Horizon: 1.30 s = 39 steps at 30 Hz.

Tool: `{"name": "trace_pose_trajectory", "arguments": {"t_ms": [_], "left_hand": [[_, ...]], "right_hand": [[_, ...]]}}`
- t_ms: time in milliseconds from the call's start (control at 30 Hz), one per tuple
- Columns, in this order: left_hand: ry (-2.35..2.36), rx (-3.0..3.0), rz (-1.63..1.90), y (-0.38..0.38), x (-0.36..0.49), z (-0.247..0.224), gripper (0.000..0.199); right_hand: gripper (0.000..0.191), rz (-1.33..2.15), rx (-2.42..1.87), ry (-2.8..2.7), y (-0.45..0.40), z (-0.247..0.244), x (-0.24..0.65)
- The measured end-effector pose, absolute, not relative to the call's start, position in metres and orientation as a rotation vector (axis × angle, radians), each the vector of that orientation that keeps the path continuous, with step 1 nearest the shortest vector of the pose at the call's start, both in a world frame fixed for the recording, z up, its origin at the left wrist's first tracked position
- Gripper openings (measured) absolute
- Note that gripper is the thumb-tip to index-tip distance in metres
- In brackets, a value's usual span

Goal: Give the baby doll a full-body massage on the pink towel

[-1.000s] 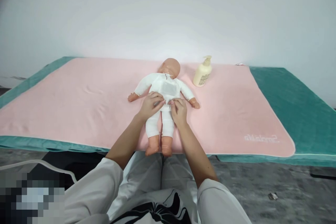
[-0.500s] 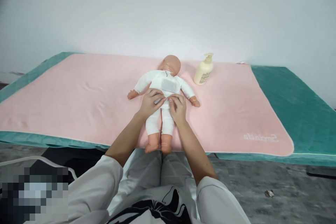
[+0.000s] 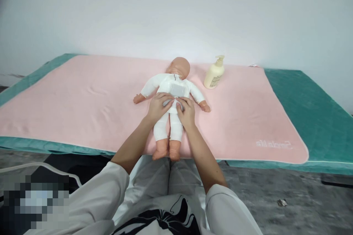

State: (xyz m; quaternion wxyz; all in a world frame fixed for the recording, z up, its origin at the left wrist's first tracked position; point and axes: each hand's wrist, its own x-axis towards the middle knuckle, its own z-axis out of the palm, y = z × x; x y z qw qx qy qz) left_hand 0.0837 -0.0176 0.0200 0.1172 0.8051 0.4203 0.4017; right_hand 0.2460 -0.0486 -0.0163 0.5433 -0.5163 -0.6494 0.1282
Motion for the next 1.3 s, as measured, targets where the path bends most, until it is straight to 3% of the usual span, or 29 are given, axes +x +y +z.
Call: {"name": "trace_pose_trajectory", "arguments": {"t_ms": [633,867,1300], "left_hand": [[1.234,2.345,1.207,-0.012,0.080,0.033,0.015],[1.386,2.436,1.002,0.001,0.084,0.048,0.045],[1.448,2.465,0.820,0.004,0.093,0.045,0.039]], "right_hand": [[0.025,0.288,-1.197,-1.540,-0.038,-0.002,0.251],[0.032,0.246,-1.117,-1.630,-0.014,-0.001,0.250],[0.035,0.348,-1.153,-1.658,-0.014,-0.009,0.251]]}}
